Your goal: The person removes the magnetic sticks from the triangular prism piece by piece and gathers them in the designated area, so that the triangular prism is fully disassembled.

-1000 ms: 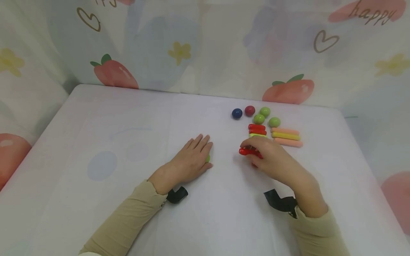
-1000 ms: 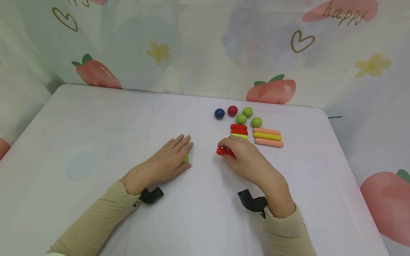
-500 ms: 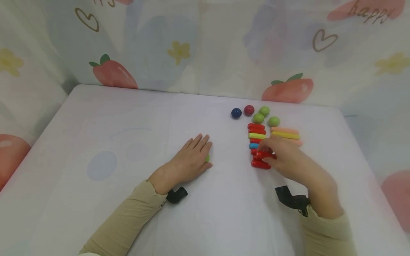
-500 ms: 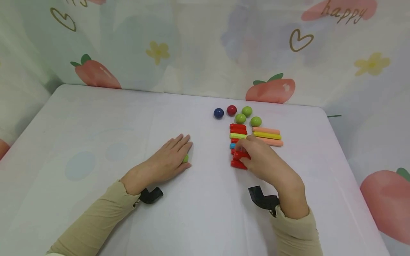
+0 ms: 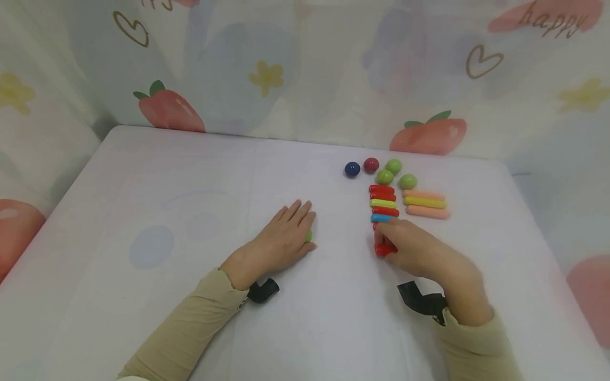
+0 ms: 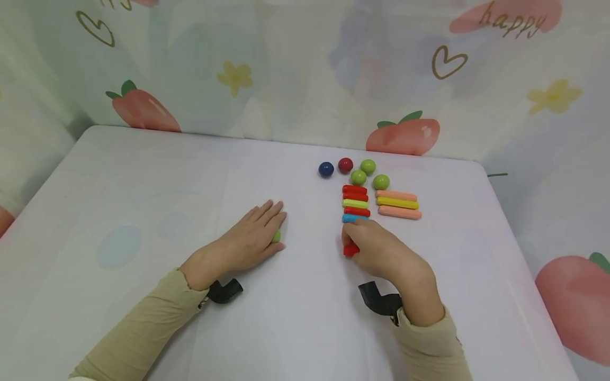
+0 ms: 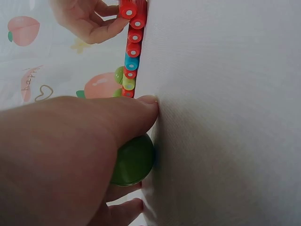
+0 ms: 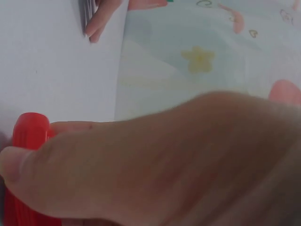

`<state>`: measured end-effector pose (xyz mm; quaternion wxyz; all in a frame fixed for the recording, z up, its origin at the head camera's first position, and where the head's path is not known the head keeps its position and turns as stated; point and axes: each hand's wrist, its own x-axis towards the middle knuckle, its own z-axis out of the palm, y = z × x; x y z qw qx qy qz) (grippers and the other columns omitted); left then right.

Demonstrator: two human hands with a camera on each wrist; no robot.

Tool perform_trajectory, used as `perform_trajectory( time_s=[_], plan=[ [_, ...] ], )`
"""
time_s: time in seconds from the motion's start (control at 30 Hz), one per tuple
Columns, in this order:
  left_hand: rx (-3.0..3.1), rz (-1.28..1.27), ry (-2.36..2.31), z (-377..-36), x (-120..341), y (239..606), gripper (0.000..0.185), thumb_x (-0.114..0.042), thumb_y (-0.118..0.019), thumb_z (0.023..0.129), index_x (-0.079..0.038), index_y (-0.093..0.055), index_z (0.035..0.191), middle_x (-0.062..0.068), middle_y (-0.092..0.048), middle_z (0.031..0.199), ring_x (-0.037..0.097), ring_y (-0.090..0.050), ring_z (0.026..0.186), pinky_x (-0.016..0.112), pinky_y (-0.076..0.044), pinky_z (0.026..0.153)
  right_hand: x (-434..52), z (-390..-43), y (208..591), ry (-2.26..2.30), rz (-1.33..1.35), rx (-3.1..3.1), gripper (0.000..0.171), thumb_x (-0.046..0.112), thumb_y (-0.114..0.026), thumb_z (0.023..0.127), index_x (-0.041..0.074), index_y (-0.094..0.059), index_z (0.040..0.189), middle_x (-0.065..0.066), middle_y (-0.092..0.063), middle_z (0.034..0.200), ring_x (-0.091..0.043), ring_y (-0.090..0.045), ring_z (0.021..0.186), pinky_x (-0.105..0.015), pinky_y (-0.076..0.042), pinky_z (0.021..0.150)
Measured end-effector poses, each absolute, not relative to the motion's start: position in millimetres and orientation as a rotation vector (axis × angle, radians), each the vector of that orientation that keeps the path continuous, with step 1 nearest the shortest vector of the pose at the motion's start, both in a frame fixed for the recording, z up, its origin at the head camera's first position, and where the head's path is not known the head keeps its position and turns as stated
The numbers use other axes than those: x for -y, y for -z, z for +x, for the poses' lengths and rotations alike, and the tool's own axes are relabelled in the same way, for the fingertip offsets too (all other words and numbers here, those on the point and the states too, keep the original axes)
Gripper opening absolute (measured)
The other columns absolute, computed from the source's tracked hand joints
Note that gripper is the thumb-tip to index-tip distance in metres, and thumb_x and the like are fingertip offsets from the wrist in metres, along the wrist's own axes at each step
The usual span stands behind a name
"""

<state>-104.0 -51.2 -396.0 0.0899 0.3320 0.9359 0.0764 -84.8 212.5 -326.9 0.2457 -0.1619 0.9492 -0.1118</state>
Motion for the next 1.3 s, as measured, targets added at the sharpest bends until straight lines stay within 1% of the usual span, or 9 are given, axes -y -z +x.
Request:
perform_trajectory(
  time_s=[0.2, 0.33, 0.4, 0.57, 0.73, 0.93, 1.0, 1.13, 1.3],
  plan=[
    [-2.782, 1.004, -0.228, -102.6, 51.4, 396.1, 0.064, -0.036, -0.049, 0.104, 0.002, -0.031, 0.152, 0.021, -0.024, 0.162, 0.036, -0.019, 0.152, 0.051, -0.024, 0.122, -209.6, -83.1, 328.7, 0.273, -0.419, -2.569, 0.029, 0.005, -0.079, 0.079, 0.013, -0.061, 0.099, -0.002, -0.056, 0.088, -0.020, -0.053, 0.089, -0.028, -0.054, 0.068],
    [-2.783, 1.000, -0.233, -102.0, 52.4, 395.5, 0.063, -0.036, -0.049, 0.104, 0.002, -0.032, 0.151, 0.021, -0.024, 0.162, 0.036, -0.020, 0.152, 0.050, -0.024, 0.122, -207.0, -82.6, 330.5, 0.240, -0.436, -2.600, 0.029, 0.004, -0.079, 0.078, 0.012, -0.058, 0.097, -0.002, -0.055, 0.084, -0.019, -0.052, 0.085, -0.027, -0.051, 0.066],
    [-2.781, 1.000, -0.247, -101.9, 53.0, 395.5, 0.063, -0.036, -0.049, 0.104, 0.002, -0.032, 0.151, 0.021, -0.025, 0.162, 0.036, -0.020, 0.152, 0.050, -0.024, 0.122, -205.7, -82.1, 331.2, 0.219, -0.425, -2.610, 0.030, 0.005, -0.079, 0.078, 0.011, -0.056, 0.097, -0.003, -0.054, 0.084, -0.020, -0.051, 0.086, -0.028, -0.052, 0.067],
    [-2.778, 1.004, -0.243, -102.5, 52.8, 396.1, 0.063, -0.037, -0.049, 0.104, 0.001, -0.031, 0.151, 0.020, -0.024, 0.162, 0.036, -0.019, 0.152, 0.051, -0.023, 0.123, -202.7, -81.6, 331.3, 0.154, -0.350, -2.608, 0.035, 0.009, -0.082, 0.077, 0.009, -0.056, 0.102, -0.007, -0.054, 0.091, -0.024, -0.051, 0.094, -0.034, -0.056, 0.071],
    [-2.787, 1.001, -0.238, -103.3, 52.8, 395.9, 0.063, -0.037, -0.049, 0.104, 0.001, -0.031, 0.151, 0.020, -0.024, 0.162, 0.036, -0.019, 0.152, 0.050, -0.023, 0.123, -201.0, -82.0, 329.9, 0.116, -0.325, -2.646, 0.039, 0.011, -0.084, 0.076, 0.008, -0.056, 0.104, -0.009, -0.055, 0.094, -0.026, -0.052, 0.095, -0.036, -0.057, 0.071],
    [-2.784, 1.004, -0.246, -102.8, 53.8, 394.7, 0.063, -0.037, -0.049, 0.104, 0.001, -0.032, 0.151, 0.020, -0.024, 0.162, 0.036, -0.020, 0.152, 0.050, -0.023, 0.122, -199.3, -81.5, 329.0, 0.094, -0.321, -2.654, 0.049, 0.012, -0.084, 0.077, 0.006, -0.054, 0.116, -0.012, -0.055, 0.099, -0.028, -0.052, 0.097, -0.040, -0.058, 0.073],
    [-2.784, 0.999, -0.248, -102.9, 53.7, 394.6, 0.063, -0.037, -0.049, 0.104, 0.001, -0.032, 0.151, 0.020, -0.024, 0.162, 0.036, -0.019, 0.152, 0.050, -0.023, 0.123, -199.0, -81.1, 329.2, 0.101, -0.331, -2.655, 0.048, 0.010, -0.083, 0.077, 0.007, -0.054, 0.115, -0.011, -0.055, 0.100, -0.028, -0.052, 0.098, -0.040, -0.058, 0.074],
    [-2.781, 0.987, -0.253, -103.1, 53.7, 394.7, 0.063, -0.037, -0.049, 0.104, 0.001, -0.032, 0.151, 0.020, -0.024, 0.163, 0.036, -0.019, 0.153, 0.050, -0.022, 0.123, -198.2, -80.5, 329.2, 0.124, -0.344, -2.666, 0.043, 0.006, -0.083, 0.076, 0.011, -0.056, 0.108, -0.010, -0.055, 0.100, -0.028, -0.052, 0.100, -0.041, -0.058, 0.076],
    [-2.782, 0.992, -0.259, -102.7, 53.8, 394.8, 0.063, -0.037, -0.050, 0.104, 0.001, -0.032, 0.151, 0.020, -0.024, 0.162, 0.035, -0.019, 0.153, 0.050, -0.023, 0.123, -198.5, -79.2, 329.1, 0.135, -0.341, -2.672, 0.043, 0.002, -0.083, 0.074, 0.012, -0.056, 0.107, -0.010, -0.055, 0.101, -0.028, -0.051, 0.101, -0.041, -0.059, 0.077]
  ],
)
